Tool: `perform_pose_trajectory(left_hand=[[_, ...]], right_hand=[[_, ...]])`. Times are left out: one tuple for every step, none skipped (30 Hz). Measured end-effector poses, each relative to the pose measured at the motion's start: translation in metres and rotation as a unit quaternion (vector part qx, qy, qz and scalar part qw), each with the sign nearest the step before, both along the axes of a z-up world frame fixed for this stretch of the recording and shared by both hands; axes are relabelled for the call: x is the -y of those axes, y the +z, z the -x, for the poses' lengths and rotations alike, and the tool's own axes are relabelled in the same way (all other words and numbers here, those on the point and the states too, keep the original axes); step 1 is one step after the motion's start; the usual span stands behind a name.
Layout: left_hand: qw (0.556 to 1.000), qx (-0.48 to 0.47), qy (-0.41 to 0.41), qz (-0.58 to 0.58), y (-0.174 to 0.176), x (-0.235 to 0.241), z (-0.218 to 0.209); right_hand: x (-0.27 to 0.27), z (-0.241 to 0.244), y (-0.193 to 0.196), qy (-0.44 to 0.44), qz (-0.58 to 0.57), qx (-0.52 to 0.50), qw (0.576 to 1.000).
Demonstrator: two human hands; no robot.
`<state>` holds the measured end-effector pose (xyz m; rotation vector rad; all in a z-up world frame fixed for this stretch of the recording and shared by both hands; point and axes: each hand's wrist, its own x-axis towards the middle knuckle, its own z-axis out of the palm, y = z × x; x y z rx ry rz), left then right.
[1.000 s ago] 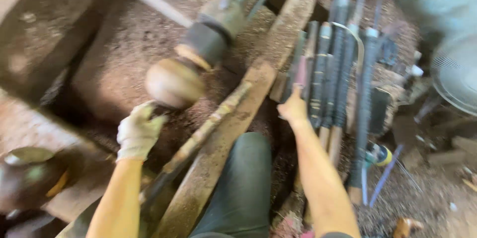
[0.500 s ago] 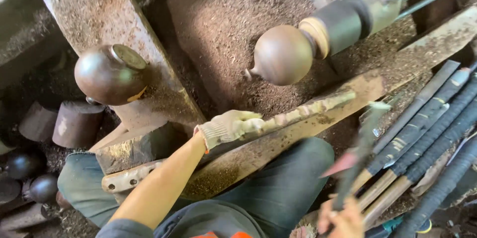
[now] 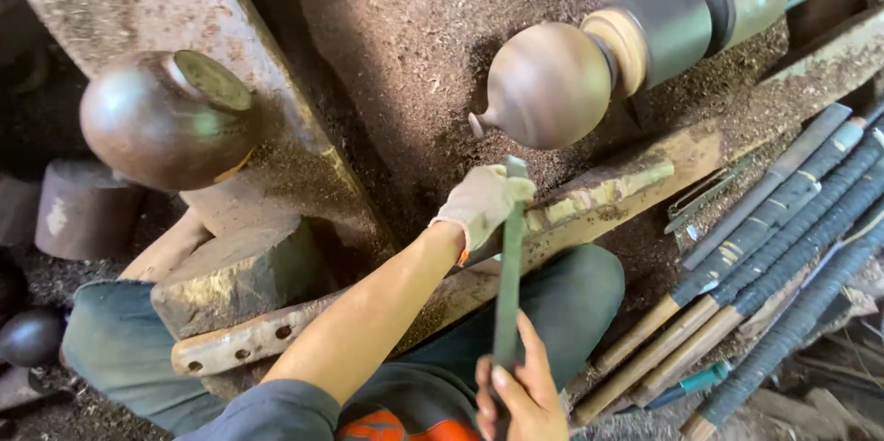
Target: The person sits at a spinning lathe holding a clay vessel mounted on the chuck. They steady a flat metal file against the rotating pot with a gloved hand to smooth and shape its surface, briefly reach to the tool rack, then resume filing the pot's body and neck.
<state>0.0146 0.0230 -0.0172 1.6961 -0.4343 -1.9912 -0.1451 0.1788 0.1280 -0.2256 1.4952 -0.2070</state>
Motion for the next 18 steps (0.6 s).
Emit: perform_pose_trajectory(left_hand=[[0.997,-0.035,0.066,-0.033,-0.007,0.002,0.001],[0.986,-0.068,0.135,-0.067,-0.013,0.005,0.001],[0.986,-0.072,0.134,-0.069,-0.02,0.007,0.005],[0.99,-0.058,0.117,-0.061,-0.028,0.008,0.009],[0.993,-0.044,0.099,-0.054,-0.035,0.009,0.013],[0.993,-0.047,0.097,-0.056,-0.041,0.01,0.017],[0.985,-0.072,0.146,-0.049,-0.047,0.011,0.02],[0.975,-0.094,0.197,-0.043,-0.053,0.01,0.023],[0.974,-0.097,0.199,-0.046,-0.046,0.011,0.02],[0.969,-0.118,0.212,-0.044,-0.038,0.012,0.016],[0.964,-0.138,0.225,-0.041,-0.03,0.013,0.013],[0.963,-0.138,0.226,-0.043,-0.031,0.013,0.013],[0.97,-0.117,0.211,-0.038,-0.031,0.012,0.014],[0.976,-0.096,0.195,-0.032,-0.031,0.013,0.016],[0.975,-0.098,0.196,-0.033,-0.03,0.012,0.016],[0.975,-0.091,0.2,-0.023,-0.03,0.011,0.017],[0.975,-0.084,0.205,-0.013,-0.029,0.01,0.017],[0.975,-0.085,0.207,-0.013,-0.021,0.011,0.012]], right_hand=[[0.001,-0.012,0.002,-0.034,0.013,0.02,0.999],[0.004,-0.023,0.002,-0.064,0.025,0.042,0.997],[0.004,-0.03,0.001,-0.064,0.024,0.038,0.997],[0.003,-0.036,-0.001,-0.075,0.044,0.04,0.995],[0.003,-0.043,-0.002,-0.085,0.065,0.043,0.993],[0.007,-0.049,-0.001,-0.086,0.064,0.039,0.994],[0.011,-0.055,0.0,-0.093,0.062,0.018,0.994],[0.014,-0.06,0.001,-0.098,0.059,-0.001,0.993],[0.015,-0.063,0.001,-0.097,0.057,-0.004,0.994],[0.016,-0.066,0.001,-0.104,0.042,-0.02,0.993],[0.017,-0.069,0.002,-0.111,0.027,-0.037,0.993],[0.016,-0.069,0.001,-0.111,0.025,-0.038,0.993],[0.016,-0.07,0.001,-0.116,0.042,-0.03,0.992],[0.016,-0.069,0.001,-0.122,0.061,-0.024,0.99],[0.015,-0.066,-0.001,-0.121,0.059,-0.026,0.991],[0.014,-0.063,-0.002,-0.131,0.055,-0.016,0.99],[0.013,-0.06,-0.003,-0.141,0.05,-0.006,0.989],[0.014,-0.057,-0.003,-0.139,0.049,-0.006,0.989]])
